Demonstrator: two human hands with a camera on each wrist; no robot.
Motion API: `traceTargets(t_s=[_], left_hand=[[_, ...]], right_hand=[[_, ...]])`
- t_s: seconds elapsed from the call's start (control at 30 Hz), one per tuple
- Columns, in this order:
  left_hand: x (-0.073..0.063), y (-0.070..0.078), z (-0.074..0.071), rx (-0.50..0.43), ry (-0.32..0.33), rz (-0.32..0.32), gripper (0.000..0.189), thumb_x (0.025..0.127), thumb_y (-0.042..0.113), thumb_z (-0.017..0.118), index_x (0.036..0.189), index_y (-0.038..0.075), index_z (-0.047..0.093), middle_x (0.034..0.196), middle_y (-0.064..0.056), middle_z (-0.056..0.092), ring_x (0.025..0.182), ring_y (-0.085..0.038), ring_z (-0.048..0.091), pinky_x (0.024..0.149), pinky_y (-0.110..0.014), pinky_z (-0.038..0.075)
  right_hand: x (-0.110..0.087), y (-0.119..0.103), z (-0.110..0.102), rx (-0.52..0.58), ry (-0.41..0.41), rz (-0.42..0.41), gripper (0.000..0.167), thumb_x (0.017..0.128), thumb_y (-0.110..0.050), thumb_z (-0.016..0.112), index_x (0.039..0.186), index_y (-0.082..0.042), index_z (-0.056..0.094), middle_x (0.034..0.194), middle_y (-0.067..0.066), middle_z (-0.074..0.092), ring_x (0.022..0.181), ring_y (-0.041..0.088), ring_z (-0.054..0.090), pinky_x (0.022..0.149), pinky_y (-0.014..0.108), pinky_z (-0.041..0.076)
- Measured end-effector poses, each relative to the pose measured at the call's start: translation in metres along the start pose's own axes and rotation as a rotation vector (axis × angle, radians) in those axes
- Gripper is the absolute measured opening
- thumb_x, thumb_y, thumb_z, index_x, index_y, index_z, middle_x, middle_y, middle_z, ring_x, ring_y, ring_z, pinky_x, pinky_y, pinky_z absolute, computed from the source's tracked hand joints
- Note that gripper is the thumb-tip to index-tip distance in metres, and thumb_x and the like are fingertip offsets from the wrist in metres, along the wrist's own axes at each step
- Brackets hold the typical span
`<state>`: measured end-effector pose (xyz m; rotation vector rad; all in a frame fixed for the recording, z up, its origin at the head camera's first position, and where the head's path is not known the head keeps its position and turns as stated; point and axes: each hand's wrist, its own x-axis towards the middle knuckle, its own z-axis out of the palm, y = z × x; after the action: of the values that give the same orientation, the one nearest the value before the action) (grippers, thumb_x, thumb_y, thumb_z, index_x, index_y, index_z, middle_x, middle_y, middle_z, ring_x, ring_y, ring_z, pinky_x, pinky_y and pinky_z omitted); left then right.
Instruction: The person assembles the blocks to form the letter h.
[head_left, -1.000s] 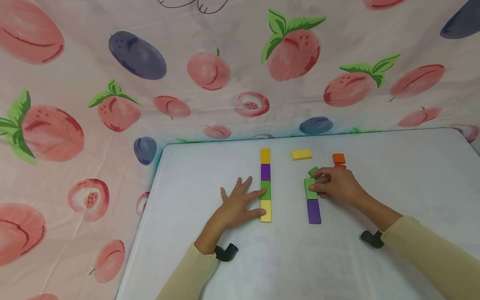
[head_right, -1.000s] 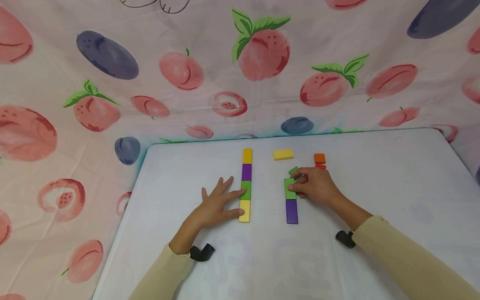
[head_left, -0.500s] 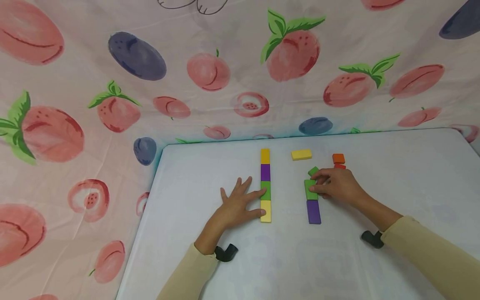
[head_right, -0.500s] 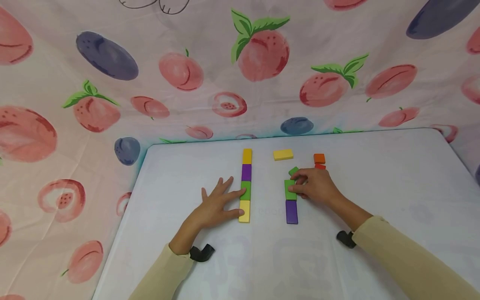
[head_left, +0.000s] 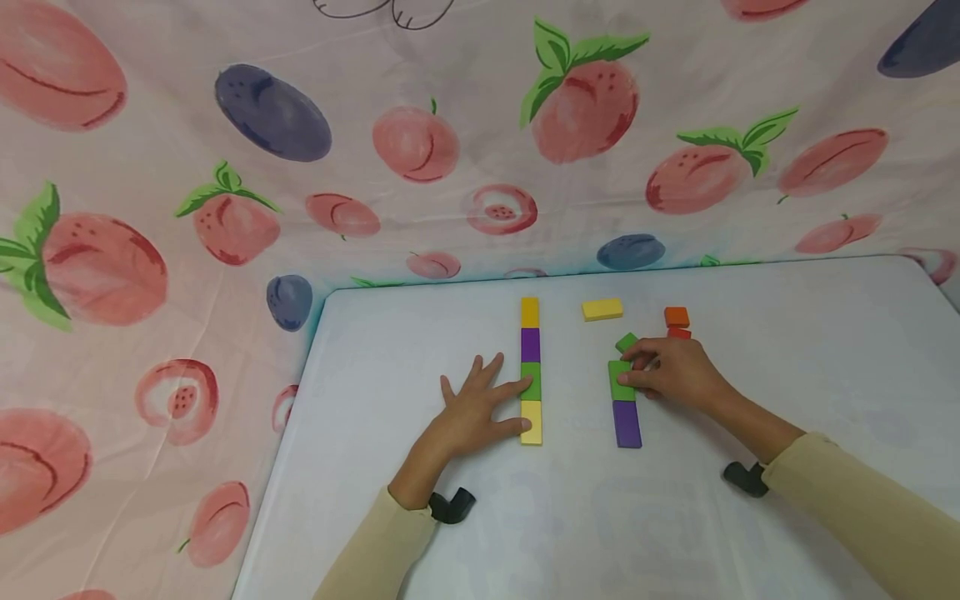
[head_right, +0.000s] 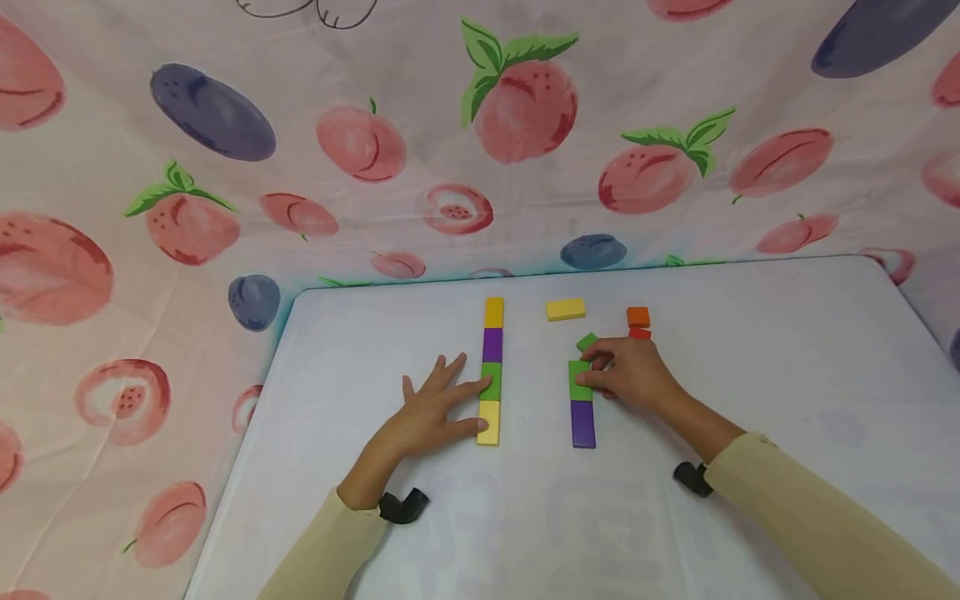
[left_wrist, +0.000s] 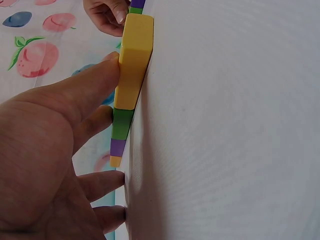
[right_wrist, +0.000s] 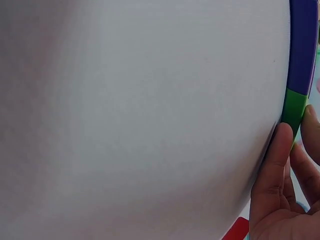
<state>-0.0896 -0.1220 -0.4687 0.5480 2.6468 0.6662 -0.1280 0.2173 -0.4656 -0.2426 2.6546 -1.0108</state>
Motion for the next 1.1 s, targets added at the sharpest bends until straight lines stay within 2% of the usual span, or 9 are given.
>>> traceTargets(t_s=[0.53,0.63,0.77,0.87,1.1], left_hand=[[0.0008,-0.0011,0.0014,0.008,0.009,0.006,0.063,0.093,0.057,0.067,0.151,0.041,0.049,0.172,-0.006,0.018,0.160,-0.039,0.004,0.111,-0.084,-0.004],[0.0005,-0.0008,0.0010,0.006,0.009,0.007,0.063,0.093,0.057,0.068,0.151,0.041,0.049,0.172,-0.006,0.017,0.160,-0.039,0.004,0.110,-0.084,-0.004],[0.0004,-0.0004,0.0004,0.009,0.004,0.006,0.063,0.092,0.056,0.068,0.151,0.041,0.049,0.172,-0.006,0.017,0.160,-0.039,0.004,0.110,-0.084,-0.004],[0.0006,-0.0003,0.0002,0.013,0.001,0.005,0.064,0.092,0.057,0.068,0.151,0.041,0.048,0.173,-0.006,0.017,0.160,-0.039,0.004,0.110,-0.084,-0.004],[0.0005,0.0000,0.0002,0.007,-0.001,0.003,0.064,0.093,0.057,0.067,0.151,0.041,0.048,0.172,-0.007,0.017,0.160,-0.039,0.004,0.110,-0.084,-0.004]], right_hand=[[0.0003,0.0018,-0.0008,0.007,-0.013,-0.017,0.036,0.085,-0.029,0.084,0.113,-0.009,0.074,0.089,0.003,0.071,0.063,0.013,0.065,0.058,0.025,0.054],[-0.0003,0.0009,-0.0028,-0.027,-0.020,-0.028,0.042,0.084,-0.035,0.085,0.117,-0.011,0.074,0.090,0.001,0.071,0.071,0.014,0.064,0.062,0.025,0.053],[-0.0026,-0.0009,-0.0060,-0.074,-0.049,-0.066,0.059,0.078,-0.043,0.088,0.126,-0.013,0.072,0.093,0.000,0.069,0.080,0.014,0.062,0.068,0.026,0.052],[-0.0044,-0.0015,-0.0064,-0.082,-0.086,-0.083,0.071,0.073,-0.044,0.091,0.131,-0.011,0.069,0.095,0.001,0.066,0.079,0.013,0.062,0.068,0.025,0.052],[-0.0064,0.0010,-0.0020,-0.095,-0.087,-0.112,0.071,0.072,-0.039,0.093,0.130,-0.008,0.068,0.094,0.000,0.065,0.076,0.011,0.059,0.065,0.024,0.050]])
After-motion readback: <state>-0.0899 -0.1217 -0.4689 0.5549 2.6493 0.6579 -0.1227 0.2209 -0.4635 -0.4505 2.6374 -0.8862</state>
